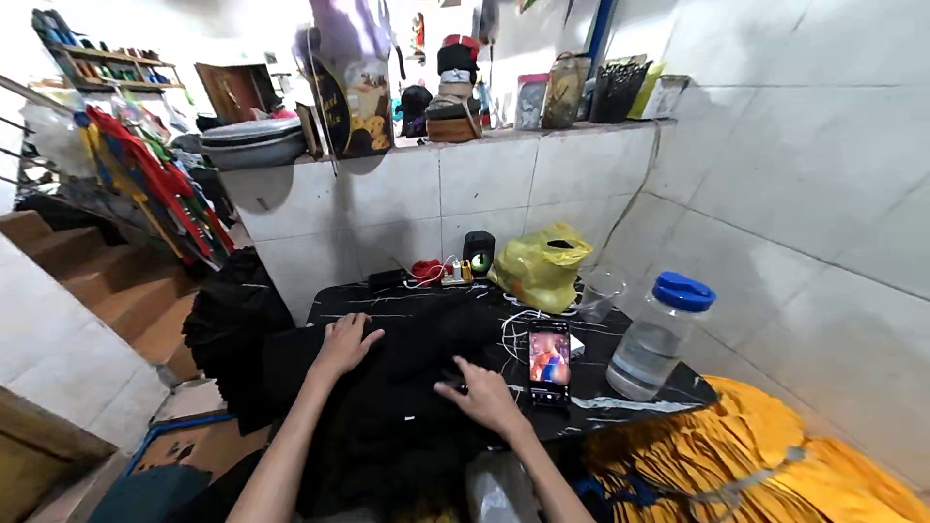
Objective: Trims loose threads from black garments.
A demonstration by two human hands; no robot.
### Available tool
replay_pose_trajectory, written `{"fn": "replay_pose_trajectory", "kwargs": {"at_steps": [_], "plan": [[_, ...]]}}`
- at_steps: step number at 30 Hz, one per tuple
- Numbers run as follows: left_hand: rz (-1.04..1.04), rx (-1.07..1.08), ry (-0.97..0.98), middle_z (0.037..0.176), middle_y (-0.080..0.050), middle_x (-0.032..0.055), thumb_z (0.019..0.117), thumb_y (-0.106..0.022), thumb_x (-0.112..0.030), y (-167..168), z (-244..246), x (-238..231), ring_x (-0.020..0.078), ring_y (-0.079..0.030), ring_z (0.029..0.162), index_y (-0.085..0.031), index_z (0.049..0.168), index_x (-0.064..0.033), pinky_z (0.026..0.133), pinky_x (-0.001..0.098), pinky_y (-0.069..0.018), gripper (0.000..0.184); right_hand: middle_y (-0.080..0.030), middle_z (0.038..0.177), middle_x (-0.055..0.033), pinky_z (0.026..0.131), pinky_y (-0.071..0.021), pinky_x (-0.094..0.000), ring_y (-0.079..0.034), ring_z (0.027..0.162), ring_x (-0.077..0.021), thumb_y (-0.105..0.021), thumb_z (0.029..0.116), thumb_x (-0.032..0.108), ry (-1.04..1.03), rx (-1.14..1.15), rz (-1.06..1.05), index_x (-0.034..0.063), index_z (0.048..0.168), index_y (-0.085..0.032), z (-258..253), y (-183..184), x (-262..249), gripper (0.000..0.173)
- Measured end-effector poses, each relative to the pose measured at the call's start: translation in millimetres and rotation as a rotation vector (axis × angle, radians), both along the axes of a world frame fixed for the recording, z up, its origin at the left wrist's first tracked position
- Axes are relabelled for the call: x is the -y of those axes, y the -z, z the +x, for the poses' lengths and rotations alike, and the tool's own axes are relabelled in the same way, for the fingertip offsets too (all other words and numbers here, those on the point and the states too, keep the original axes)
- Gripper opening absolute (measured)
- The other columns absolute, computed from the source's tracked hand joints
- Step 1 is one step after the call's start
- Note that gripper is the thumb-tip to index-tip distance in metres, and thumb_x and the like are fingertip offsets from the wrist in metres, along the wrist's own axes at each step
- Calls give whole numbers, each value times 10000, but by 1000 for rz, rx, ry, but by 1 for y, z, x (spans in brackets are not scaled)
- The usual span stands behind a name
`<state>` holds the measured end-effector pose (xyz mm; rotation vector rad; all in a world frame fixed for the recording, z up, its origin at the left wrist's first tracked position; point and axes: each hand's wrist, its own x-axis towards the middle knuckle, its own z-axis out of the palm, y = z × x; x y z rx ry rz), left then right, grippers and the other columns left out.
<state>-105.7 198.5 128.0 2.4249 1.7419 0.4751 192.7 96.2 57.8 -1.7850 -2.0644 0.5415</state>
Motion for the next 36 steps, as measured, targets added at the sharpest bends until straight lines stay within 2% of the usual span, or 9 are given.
{"fn": "replay_pose_trajectory", "kwargs": {"at_steps": [7,11,16,19,22,25,28,30,36], "plan": [[-462,-139,-99,1522,-525,151,959,-230,-803,46,-9,-71,355,-444,1445,-559,1478,-137,1180,665,-267,906,-593,1460,-13,744,-613,-523,-734,959,-268,-759,917,344,-215,-98,149,211,1305,-679,27,36,104,418],[-483,-228,-137,1611,-378,211,892,-269,-877,40,0,-73,438,-360,1476,-560,1480,-140,1138,689,-323,987,-480,1587,11,697,-625,-511,-757,898,-263,-750,840,61,-84,-183,216,174,1379,-667,16,61,134,557],[-727,-155,184,1573,-436,208,891,-702,-609,-12,-3,-25,359,-399,1470,-419,1554,-49,1218,565,-277,913,-486,1582,11,657,-625,-496,-758,846,-252,-683,809,-31,-22,-198,267,154,1362,-679,2,71,135,583],[-890,-22,756,1202,-714,111,867,-789,-383,-59,-1,34,254,-695,956,-576,1470,-206,856,457,-578,664,-476,1590,5,676,-627,-523,-759,896,-271,-673,827,-28,-15,-222,239,155,1369,-673,3,68,136,572],[-1156,147,768,1053,-758,107,971,-667,-326,-76,0,61,213,-697,610,-488,1532,-302,543,376,-610,590,-681,1321,-172,736,-596,-602,-747,883,-391,-682,856,35,38,-192,204,69,1200,-747,-1,64,144,352],[-601,50,289,1079,-726,137,975,-686,-408,-33,-31,15,281,-726,883,-567,1430,-194,800,477,-611,516,-740,976,-222,812,-562,-612,-726,896,-417,-660,899,115,68,-98,100,58,1126,-763,-3,59,153,256],[-431,-204,-51,1501,-471,275,882,-785,-219,35,-78,-36,503,-442,1375,-481,1517,-124,1081,723,-345,710,-734,1026,-181,660,-598,-555,-736,777,-360,-709,838,93,56,-41,215,131,1198,-742,-1,67,162,364],[-477,-205,-128,1573,-413,229,883,-744,-161,61,-99,-47,494,-349,1449,-457,1545,-166,1099,777,-239,721,-719,1163,-154,634,-605,-535,-736,757,-335,-713,834,62,54,-64,237,161,1278,-709,4,68,169,455],[-488,-243,6,1573,-338,312,831,-825,-117,54,-111,-63,560,-415,1363,-314,1614,-334,1032,714,-407,960,-697,1245,-126,658,-604,-529,-736,798,-318,-672,872,87,73,-70,184,186,1341,-669,0,73,170,480]]}}
